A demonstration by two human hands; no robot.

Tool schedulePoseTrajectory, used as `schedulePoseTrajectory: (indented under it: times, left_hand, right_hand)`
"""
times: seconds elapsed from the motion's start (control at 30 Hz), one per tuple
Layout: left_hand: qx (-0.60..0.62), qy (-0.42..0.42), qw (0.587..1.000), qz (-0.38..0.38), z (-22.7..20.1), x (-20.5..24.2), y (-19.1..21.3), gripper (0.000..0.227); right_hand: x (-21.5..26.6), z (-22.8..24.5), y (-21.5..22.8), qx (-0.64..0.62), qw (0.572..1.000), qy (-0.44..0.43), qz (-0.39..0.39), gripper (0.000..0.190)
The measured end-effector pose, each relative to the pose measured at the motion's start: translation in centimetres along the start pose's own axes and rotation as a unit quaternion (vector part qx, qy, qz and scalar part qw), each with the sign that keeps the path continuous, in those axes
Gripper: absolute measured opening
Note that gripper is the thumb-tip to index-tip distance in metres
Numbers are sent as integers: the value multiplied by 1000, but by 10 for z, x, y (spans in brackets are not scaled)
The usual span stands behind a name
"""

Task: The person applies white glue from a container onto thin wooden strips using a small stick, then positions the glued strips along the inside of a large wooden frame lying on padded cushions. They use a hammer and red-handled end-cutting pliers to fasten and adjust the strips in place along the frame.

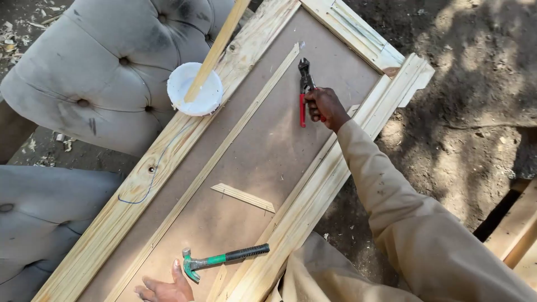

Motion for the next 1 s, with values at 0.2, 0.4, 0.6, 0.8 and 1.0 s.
schedulePoseTrajectory:
  times: [0.2,0.4,0.6,0.8,1.0]
  left_hand:
    - [-20,51,998,15,6,-3,-10,89]
    - [81,39,996,9,-1,-2,-5,87]
    - [85,45,995,-13,-1,-1,-4,88]
    - [69,62,996,-5,10,-1,-19,87]
    - [89,63,994,2,-8,3,-1,92]
  right_hand:
    - [-72,-27,-28,-281,926,-110,227,18]
    - [-93,-37,-18,-283,931,-131,190,15]
    - [-82,-19,-12,-208,946,-115,222,25]
    - [-83,-16,-3,-266,919,-135,257,26]
    - [-88,-16,0,-272,911,-137,279,27]
Point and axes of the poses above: each hand's wrist, its own x-axis away from the middle knuckle, its own y-axis out of the back of the hand, z = x × y, the point moved 8 cm from there along -x, towards the middle knuckle, and after that the axes turned 1 degree about -y, right-handed, at the moved point
